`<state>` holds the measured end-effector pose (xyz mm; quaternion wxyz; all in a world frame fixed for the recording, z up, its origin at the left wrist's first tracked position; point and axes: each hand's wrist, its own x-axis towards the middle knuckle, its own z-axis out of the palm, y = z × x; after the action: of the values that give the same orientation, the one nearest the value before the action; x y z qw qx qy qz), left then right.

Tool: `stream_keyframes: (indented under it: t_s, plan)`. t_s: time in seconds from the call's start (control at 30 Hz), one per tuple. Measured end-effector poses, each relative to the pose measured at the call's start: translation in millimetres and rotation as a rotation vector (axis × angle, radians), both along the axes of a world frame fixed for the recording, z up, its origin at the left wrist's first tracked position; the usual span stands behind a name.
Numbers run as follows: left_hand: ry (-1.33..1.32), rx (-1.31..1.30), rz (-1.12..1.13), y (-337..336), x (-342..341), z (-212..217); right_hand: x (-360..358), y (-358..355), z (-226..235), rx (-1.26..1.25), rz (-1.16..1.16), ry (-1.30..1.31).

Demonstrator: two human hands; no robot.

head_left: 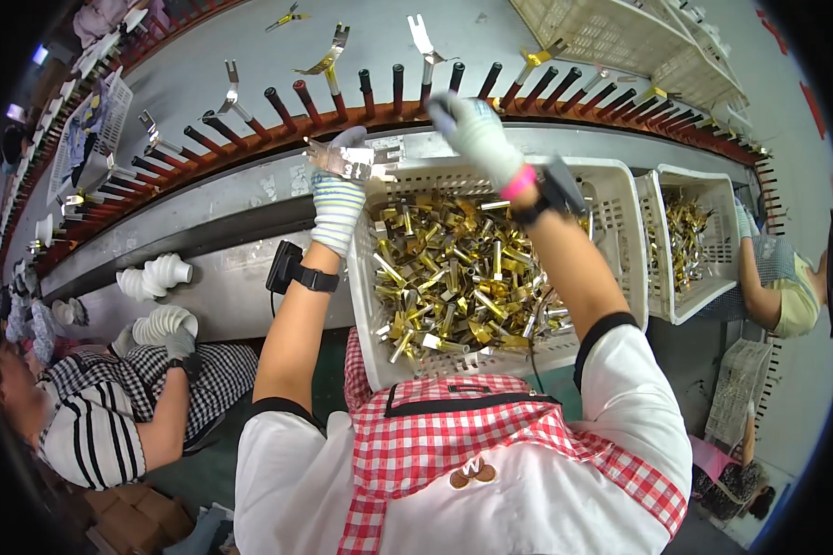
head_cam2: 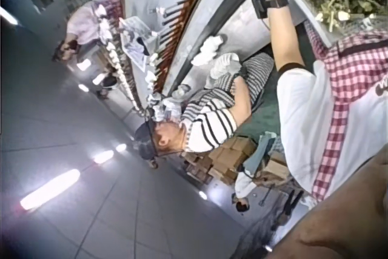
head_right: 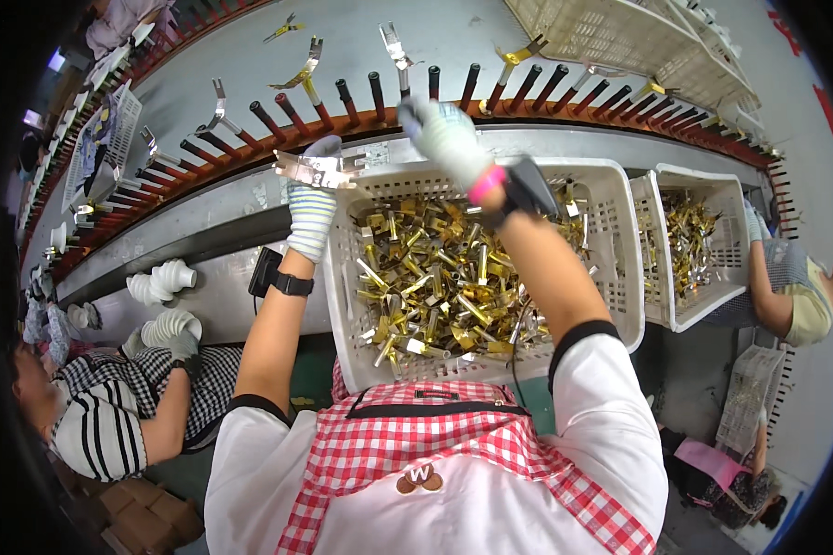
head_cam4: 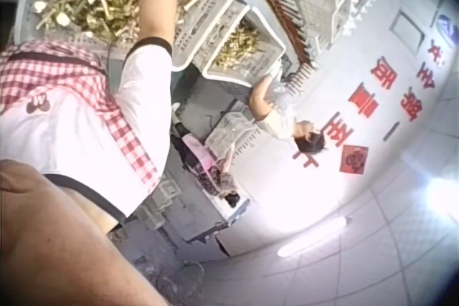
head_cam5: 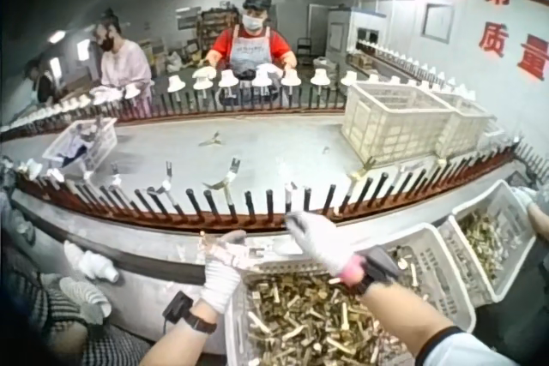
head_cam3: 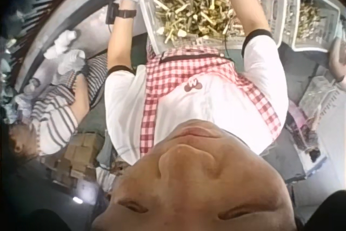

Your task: Placing small decorative plastic components onto a rotating assembly rack.

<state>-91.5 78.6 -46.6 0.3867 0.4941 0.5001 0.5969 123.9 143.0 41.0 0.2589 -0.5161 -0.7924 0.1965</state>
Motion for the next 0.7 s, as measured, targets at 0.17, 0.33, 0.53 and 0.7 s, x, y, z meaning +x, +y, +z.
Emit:
stream_keyframes:
  t_s: [0.17, 0.33, 0.53, 0.7]
  plan:
    - [0.255, 0.004, -0.049, -2, 6, 12, 37, -91, -10, -0.180, 0.166, -0.394]
    - [0.656, 0.141, -0.054, 19, 1, -9, 55, -77, -109, -0.385, 0.048, -0.419]
    - [0.398, 0.081, 0.030, 38, -28, -94, 15, -74, -132, -0.527, -0.054, -0.129]
    - [0.515, -0.051, 0.050, 27, -28, -81, 25, -98, -108, -0.751, 0.229, 0.123]
